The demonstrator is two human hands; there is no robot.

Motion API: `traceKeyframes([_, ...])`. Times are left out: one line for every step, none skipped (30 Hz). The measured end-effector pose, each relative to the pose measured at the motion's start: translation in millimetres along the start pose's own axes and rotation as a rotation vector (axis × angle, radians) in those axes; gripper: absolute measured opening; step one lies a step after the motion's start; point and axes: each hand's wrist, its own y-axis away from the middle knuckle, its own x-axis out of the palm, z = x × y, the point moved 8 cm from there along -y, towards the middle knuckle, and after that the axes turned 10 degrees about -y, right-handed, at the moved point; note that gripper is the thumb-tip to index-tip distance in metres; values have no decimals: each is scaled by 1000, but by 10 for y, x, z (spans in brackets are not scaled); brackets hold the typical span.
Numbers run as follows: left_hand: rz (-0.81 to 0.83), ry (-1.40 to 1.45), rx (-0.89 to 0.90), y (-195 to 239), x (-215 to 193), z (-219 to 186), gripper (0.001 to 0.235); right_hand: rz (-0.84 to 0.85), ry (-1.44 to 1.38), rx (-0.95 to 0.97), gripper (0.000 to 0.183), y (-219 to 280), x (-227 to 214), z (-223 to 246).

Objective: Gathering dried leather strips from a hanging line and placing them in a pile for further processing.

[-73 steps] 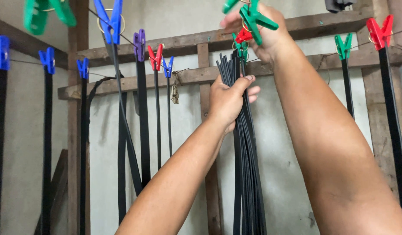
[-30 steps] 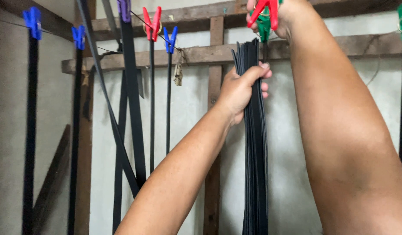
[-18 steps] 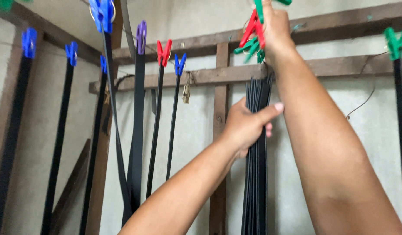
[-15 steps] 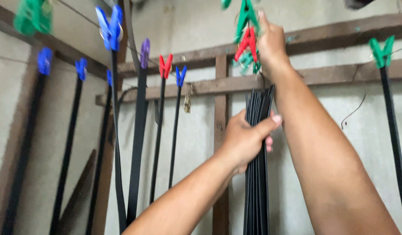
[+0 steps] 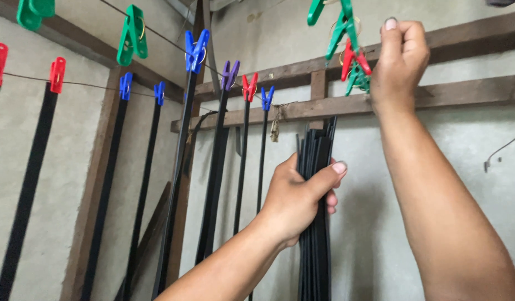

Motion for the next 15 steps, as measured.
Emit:
traceKeyframes([6, -23, 47, 60, -57, -2, 21, 12, 37, 8, 24, 44, -7, 100])
traceKeyframes([18, -48, 99, 110, -99, -18, 20, 19, 76, 9, 21, 59, -31, 208])
traceKeyframes([16, -56, 97, 223, -148, -25, 20, 13, 73, 14, 21, 107, -67, 271])
traceKeyframes([22, -67, 82, 325, -188, -38, 22, 30, 102, -76, 18, 124, -70, 413])
traceKeyframes([26, -78, 68, 432, -228, -53, 23, 46, 132, -166, 20, 147, -72, 560])
traceKeyframes([21, -89, 74, 541, -261, -118, 23, 37, 122, -165, 20, 192, -93, 712])
traceKeyframes([14, -75, 57, 651, -296, -164, 22, 47, 114, -292, 23, 262, -94, 964])
traceKeyframes([-5, -61, 35, 780, -347, -205, 22, 60, 99, -411, 27, 368, -73, 1202])
traceKeyframes([-21, -71, 36, 831, -412, -232, 22, 54, 82, -402, 27, 446, -97, 1292])
traceKeyframes([-38, -113, 127, 895, -476, -331, 21, 118, 67, -493, 29, 571, -59, 1451])
traceKeyframes([-54, -157, 217, 969, -537, -427, 20, 180, 50, -586, 33, 707, -27, 1609])
traceKeyframes([-68, -166, 220, 972, -634, -505, 20, 173, 34, -582, 33, 748, 74, 1776])
traceKeyframes([-147, -344, 326, 1007, -750, -671, 17, 334, -28, -611, 35, 835, 278, 1967])
traceKeyframes([-218, -525, 433, 1038, -835, -842, 15, 491, -83, -646, 38, 928, 451, 2162])
traceKeyframes([-223, -536, 438, 1020, -907, -963, 15, 480, -91, -648, 38, 925, 607, 2190])
